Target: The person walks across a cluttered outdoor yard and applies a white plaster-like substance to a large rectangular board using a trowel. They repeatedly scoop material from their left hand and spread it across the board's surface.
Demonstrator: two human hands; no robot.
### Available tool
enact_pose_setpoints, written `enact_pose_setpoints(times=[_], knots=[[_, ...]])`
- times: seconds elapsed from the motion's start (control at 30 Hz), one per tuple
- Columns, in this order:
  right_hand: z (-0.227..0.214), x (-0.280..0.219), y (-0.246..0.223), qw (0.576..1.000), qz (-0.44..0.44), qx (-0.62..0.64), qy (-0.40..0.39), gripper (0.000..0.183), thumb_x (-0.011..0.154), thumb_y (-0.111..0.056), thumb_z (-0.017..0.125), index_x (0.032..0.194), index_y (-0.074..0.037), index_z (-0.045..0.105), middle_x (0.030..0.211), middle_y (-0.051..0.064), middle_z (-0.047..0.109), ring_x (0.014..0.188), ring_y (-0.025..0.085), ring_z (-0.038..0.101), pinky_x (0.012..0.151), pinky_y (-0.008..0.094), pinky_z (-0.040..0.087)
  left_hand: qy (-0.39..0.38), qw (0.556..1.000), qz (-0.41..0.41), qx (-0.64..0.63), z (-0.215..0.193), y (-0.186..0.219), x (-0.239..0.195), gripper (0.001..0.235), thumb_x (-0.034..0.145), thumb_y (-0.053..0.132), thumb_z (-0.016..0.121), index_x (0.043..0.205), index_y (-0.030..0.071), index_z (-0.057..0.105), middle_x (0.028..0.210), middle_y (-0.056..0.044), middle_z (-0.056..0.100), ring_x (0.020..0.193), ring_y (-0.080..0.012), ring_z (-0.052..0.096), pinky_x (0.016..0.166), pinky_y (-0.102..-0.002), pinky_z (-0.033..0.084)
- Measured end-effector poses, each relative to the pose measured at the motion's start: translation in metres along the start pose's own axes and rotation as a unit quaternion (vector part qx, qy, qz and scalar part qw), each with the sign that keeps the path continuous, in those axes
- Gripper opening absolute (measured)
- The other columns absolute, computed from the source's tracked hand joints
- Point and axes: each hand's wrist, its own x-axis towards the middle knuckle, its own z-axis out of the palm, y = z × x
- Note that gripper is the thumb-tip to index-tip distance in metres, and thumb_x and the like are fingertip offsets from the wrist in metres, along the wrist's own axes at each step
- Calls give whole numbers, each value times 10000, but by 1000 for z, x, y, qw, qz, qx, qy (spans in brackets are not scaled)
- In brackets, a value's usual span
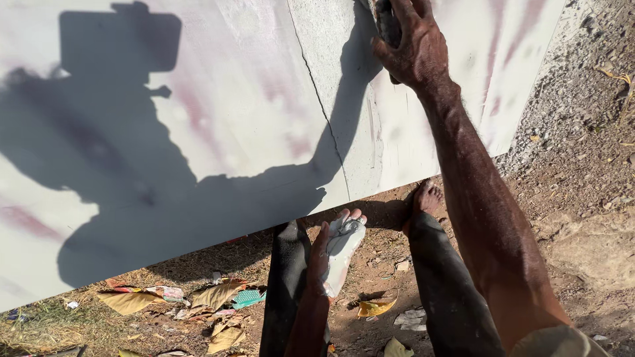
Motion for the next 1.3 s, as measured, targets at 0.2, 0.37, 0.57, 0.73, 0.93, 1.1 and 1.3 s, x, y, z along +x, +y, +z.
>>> enact_pose_setpoints(times=[0.2, 0.37, 0.57, 0.73, 0.93, 1.1, 1.3], knots=[[6, 1, 10, 999, -32, 0, 7, 832, 1009, -302, 858, 1681, -202, 379, 1591, 231, 409, 1238, 429, 684, 909, 449, 687, -11, 1000, 5, 1, -3, 2, 1, 792, 1040, 455, 488, 1551, -111, 273, 1544, -286, 473, 1450, -374, 465, 1212, -443, 372], [-1, -58, 11, 999, -16, 6, -44, 847, 932, -314, 868, 1618, -142, 402, 1647, 209, 314, 1369, 449, 564, 965, 480, 646, -57, 998, 4, -35, -3, 2, -1, 813, 1054, 444, 493, 1587, -99, 204, 1576, -303, 413, 1486, -393, 411, 1245, -447, 332], [30, -188, 22, 994, 78, 10, -72, 890, 899, -331, 847, 1618, -107, 373, 1679, 194, 236, 1403, 454, 516, 982, 505, 615, -55, 998, 26, 12, -17, -4, -11, 958, 1007, 519, 565, 1612, -93, 145, 1651, -308, 308, 1545, -396, 322, 1270, -472, 271], [59, -280, 16, 970, 209, 38, -121, 841, 906, -320, 783, 1603, -133, 351, 1694, 198, 176, 1440, 441, 435, 967, 510, 601, -35, 998, 34, -32, -18, -2, -21, 1001, 986, 511, 605, 1597, -116, 120, 1651, -339, 248, 1553, -424, 265, 1279, -493, 236], [144, -385, -3, 986, 160, 29, 49, 863, 926, -290, 826, 1619, -120, 342, 1688, 194, 213, 1545, 436, 339, 1192, 550, 489, -36, 996, 59, -48, -18, -4, -30, 949, 1020, 499, 566, 1584, -135, 140, 1648, -359, 229, 1562, -437, 236, 1282, -503, 214], [183, -419, -38, 985, 149, 41, 81, 902, 904, -249, 804, 1626, -97, 286, 1666, 259, 209, 1537, 453, 309, 1204, 552, 446, -53, 994, 78, -47, -16, -5, -30, 928, 1032, 506, 546, 1590, -127, 161, 1660, -332, 229, 1574, -423, 231, 1296, -503, 202], [66, -430, -52, 970, 141, 197, -23, 821, 914, -192, 744, 1629, -141, 345, 1616, 277, 406, 1482, 399, 415, 1146, 584, 464, -87, 992, 89, -24, -35, -21, -13, 907, 1040, 497, 547, 1602, -109, 175, 1660, -315, 267, 1555, -414, 281, 1292, -501, 221]])
